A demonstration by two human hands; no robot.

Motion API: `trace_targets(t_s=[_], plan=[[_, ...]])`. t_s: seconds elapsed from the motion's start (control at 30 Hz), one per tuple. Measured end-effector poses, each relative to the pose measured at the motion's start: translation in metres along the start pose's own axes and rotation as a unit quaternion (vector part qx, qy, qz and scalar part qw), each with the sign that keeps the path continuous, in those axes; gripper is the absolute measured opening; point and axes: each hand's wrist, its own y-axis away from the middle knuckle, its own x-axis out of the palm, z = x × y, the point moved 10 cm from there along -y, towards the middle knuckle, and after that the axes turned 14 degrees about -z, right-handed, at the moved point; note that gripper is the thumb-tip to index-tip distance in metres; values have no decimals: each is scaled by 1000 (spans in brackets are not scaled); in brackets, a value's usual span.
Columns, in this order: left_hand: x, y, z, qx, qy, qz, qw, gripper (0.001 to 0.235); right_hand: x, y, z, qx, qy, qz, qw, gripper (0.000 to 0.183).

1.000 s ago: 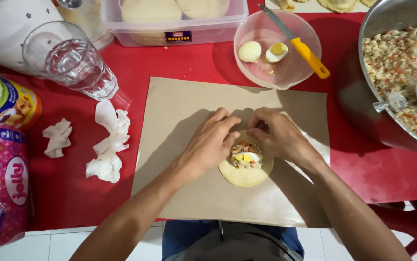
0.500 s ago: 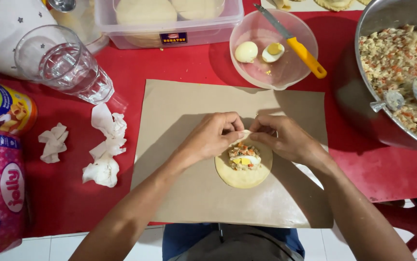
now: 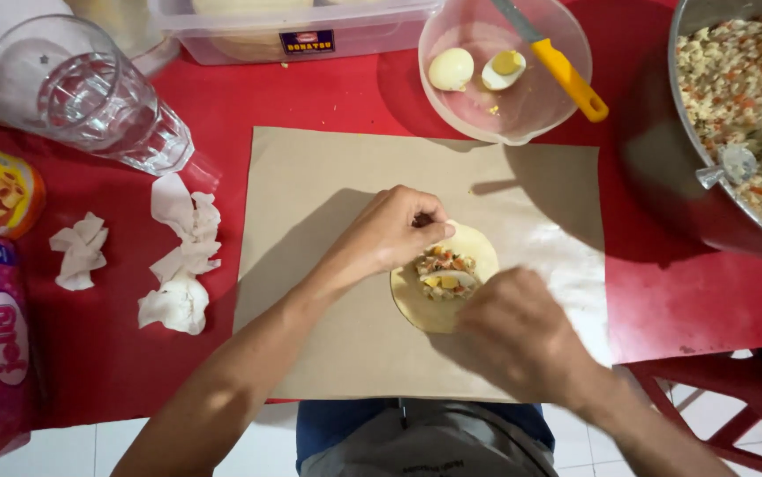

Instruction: The person prepares dumplings by placing a circular dough wrapper on a mat, adding a spoonful of mixed filling, and placing a slice of boiled egg on top. They then fold and seal the wrapper around the filling to form a dumpling, repeating the process for multiple items.

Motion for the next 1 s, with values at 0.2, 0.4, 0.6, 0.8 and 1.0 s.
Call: trace_targets(t_s=[0.2,0.4,0.6,0.8,1.0], plan=[[0,0,1,3,4,-9,1000,20,30,37,-1,-27,69,110,991,20],[5,0,6,-19,38,12,999,14,32,25,7,-29,83,103,991,20],[16,4,13,-57,109,83,989,19,35,37,18,-105,181,75,975,17],[11,14,3,-7,122,144,982,34,20,27,16,-39,194,30,980,25],[17,13,9,24,161,143,976,33,21,31,8,26,197,31,979,31]])
